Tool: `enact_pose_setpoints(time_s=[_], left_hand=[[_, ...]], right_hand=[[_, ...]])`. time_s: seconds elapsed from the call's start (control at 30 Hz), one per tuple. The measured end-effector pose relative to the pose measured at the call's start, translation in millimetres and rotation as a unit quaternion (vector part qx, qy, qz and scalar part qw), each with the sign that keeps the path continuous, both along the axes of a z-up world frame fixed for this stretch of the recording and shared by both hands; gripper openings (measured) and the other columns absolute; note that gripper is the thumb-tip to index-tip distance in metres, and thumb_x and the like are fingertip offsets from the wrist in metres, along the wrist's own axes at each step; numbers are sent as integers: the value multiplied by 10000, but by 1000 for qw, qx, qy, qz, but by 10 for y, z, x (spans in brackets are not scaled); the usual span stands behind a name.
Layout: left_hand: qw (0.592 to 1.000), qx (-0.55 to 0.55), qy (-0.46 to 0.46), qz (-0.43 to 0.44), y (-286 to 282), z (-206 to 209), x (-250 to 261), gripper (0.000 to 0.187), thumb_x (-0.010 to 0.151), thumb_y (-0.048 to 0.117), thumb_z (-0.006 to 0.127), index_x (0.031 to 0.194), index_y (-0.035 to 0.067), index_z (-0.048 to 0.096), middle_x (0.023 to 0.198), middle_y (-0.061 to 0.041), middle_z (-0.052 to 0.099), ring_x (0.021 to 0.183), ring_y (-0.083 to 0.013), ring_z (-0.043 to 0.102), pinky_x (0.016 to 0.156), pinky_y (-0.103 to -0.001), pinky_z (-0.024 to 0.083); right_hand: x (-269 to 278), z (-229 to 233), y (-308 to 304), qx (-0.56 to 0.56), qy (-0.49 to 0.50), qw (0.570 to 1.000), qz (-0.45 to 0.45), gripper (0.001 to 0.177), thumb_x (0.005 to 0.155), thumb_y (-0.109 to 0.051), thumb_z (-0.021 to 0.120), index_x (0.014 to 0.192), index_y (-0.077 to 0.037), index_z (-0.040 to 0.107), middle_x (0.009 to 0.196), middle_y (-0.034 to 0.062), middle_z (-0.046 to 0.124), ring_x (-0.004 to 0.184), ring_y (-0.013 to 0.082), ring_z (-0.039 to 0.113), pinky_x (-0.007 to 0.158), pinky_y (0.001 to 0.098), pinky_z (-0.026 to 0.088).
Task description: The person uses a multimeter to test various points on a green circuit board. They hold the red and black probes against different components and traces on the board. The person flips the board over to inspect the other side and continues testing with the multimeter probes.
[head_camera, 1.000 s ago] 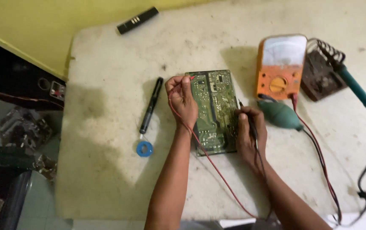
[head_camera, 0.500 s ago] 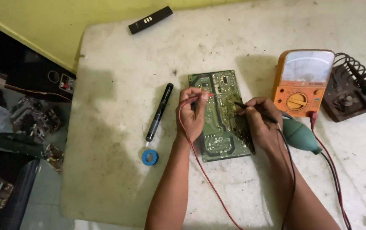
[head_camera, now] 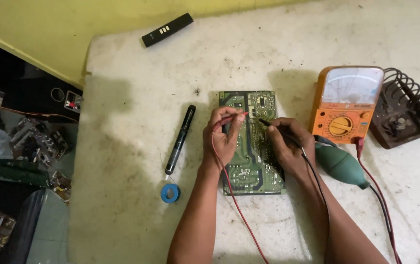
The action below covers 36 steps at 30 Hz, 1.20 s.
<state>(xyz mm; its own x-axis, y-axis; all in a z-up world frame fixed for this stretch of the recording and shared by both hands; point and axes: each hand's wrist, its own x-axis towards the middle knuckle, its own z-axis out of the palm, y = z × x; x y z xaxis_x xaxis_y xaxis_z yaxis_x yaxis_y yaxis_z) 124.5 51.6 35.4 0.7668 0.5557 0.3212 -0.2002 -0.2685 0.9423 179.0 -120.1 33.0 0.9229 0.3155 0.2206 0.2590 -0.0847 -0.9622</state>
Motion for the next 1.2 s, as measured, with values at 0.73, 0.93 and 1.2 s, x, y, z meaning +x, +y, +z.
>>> enact_pose_setpoints(time_s=[0.73, 0.93, 1.2], left_hand=[[1000, 10, -11, 10, -5, 41, 20, 269, 897, 170, 829, 1073, 50, 663, 969, -170, 790, 923, -301, 782, 831, -396, 624], [1000, 13, -8, 0, 11, 66, 2, 221, 895, 155, 831, 1017, 49, 680, 949, -158, 795, 917, -282, 787, 827, -379, 623], [1000, -9, -8, -7, 7, 121, -20, 203, 905, 127, 821, 1004, 27, 674, 951, -181, 788, 922, -281, 783, 831, -387, 616]], right_hand=[[25, 26, 83, 40, 22, 999, -26, 156, 1012, -60, 658, 1137, 21, 705, 932, 204, 754, 957, 225, 700, 879, 415, 568], [4, 66, 112, 43, 6, 999, -17, 160, 1009, -64, 670, 1139, 20, 709, 934, 200, 754, 938, 226, 710, 861, 408, 582], [17, 44, 109, 7, -37, 999, -21, 147, 1001, -64, 701, 1126, 7, 733, 918, 178, 757, 946, 260, 741, 870, 410, 572]])
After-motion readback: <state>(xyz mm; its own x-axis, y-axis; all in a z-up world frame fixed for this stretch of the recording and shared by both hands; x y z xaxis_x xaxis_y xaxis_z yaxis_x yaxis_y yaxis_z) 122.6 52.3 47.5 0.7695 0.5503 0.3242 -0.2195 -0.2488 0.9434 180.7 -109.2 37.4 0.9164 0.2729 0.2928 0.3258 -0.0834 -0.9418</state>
